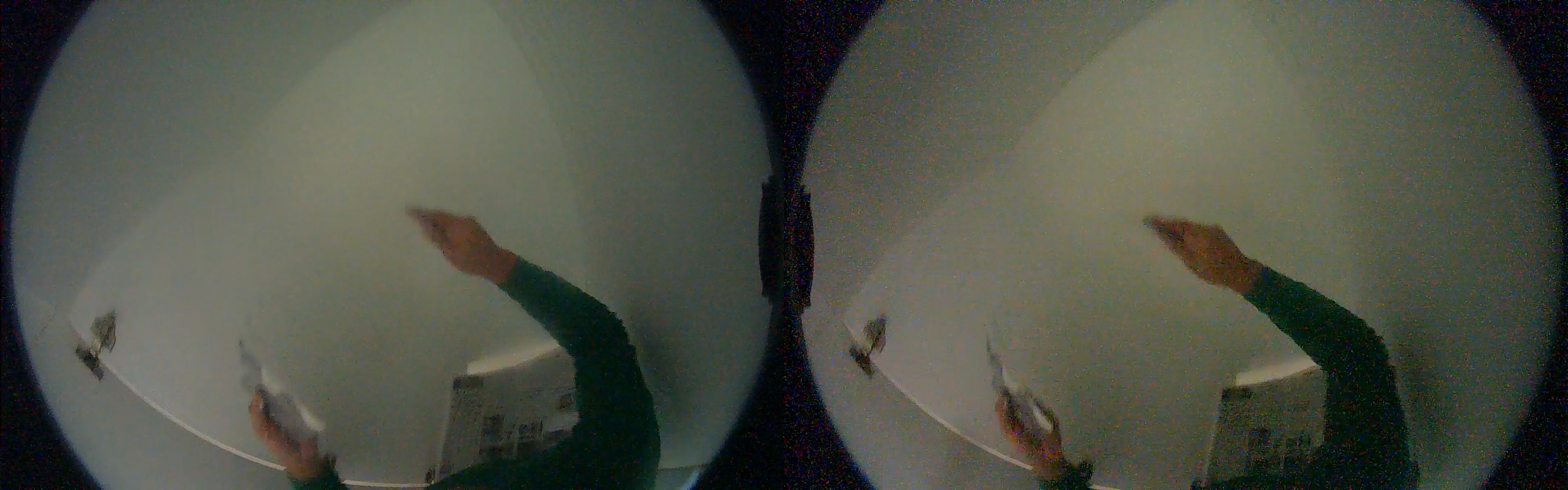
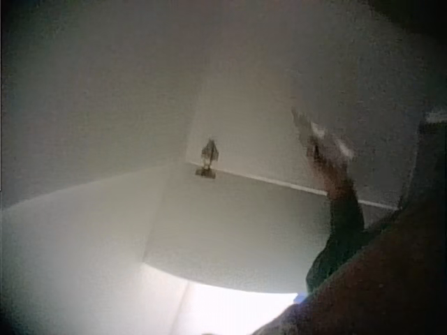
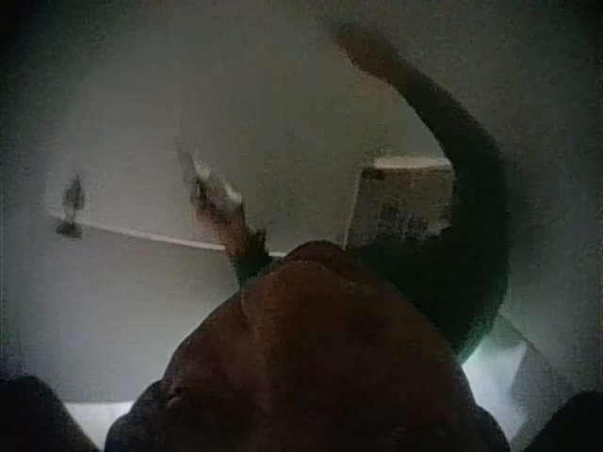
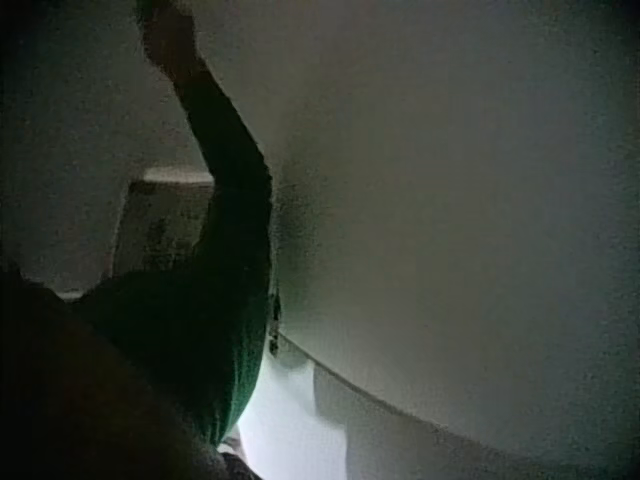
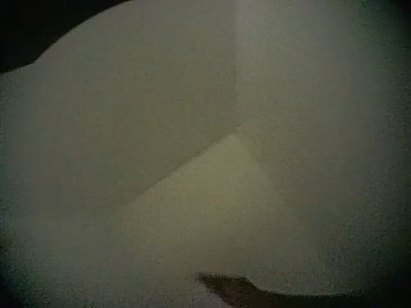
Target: The person applies white plaster to the inside of a white cabinet using a putty knife and a hawk. They repeatedly scoop plaster from the hawk and spread it onto the cabinet surface, smoothing it out. The person then moves to a workbench to clean the tools.
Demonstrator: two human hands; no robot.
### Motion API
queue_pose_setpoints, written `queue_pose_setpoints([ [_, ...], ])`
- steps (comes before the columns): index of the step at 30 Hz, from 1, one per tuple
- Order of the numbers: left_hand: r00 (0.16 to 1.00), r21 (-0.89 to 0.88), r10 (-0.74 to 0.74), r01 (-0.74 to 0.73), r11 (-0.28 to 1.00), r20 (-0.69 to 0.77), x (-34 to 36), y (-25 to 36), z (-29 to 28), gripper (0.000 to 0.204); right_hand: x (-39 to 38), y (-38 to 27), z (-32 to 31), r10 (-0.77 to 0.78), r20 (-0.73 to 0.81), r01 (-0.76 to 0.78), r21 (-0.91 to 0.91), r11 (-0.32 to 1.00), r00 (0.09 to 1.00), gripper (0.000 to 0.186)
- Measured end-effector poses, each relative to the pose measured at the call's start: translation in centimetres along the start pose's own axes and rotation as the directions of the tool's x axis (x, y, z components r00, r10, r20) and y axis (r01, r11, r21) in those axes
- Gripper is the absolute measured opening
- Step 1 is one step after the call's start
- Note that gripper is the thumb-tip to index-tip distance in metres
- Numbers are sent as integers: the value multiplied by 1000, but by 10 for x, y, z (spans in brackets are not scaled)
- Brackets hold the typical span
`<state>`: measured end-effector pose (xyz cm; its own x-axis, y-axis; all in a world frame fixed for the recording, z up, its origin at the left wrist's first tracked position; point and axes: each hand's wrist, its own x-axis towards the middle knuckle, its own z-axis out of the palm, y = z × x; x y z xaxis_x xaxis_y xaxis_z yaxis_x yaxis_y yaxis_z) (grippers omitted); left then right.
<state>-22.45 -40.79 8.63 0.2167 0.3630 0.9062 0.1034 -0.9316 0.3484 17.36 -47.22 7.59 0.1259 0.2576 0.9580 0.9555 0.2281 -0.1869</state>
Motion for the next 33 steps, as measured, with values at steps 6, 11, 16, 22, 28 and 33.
queue_pose_setpoints([
  [6, 547, -599, -829, 706, 378, 121, -55, -133, -128, 59, 150, 87, -100, 241, -680, -329, -1, 944, 693, 28],
  [11, 430, -538, -897, 783, 313, 105, -55, -62, -90, 59, 224, 149, -138, -227, -796, -252, -426, 869, 562, 36],
  [16, 491, -438, -861, 809, 392, 135, -38, -68, -68, 58, 258, 178, -152, -274, -832, -283, -444, 850, 483, 41],
  [22, 525, -386, -836, 813, 435, 162, -32, -73, -55, 56, 286, 178, -167, -376, -838, -311, -507, 804, 395, 38],
  [28, 509, -338, -846, 833, 438, 159, -27, -76, -43, 55, 296, 173, -128, -63, -667, -347, -463, 816, 742, 46],
  [33, 495, -309, -856, 846, 435, 150, -22, -75, -37, 54, 305, 139, -69, -1, -721, -258, -250, 933, 693, 46],
])
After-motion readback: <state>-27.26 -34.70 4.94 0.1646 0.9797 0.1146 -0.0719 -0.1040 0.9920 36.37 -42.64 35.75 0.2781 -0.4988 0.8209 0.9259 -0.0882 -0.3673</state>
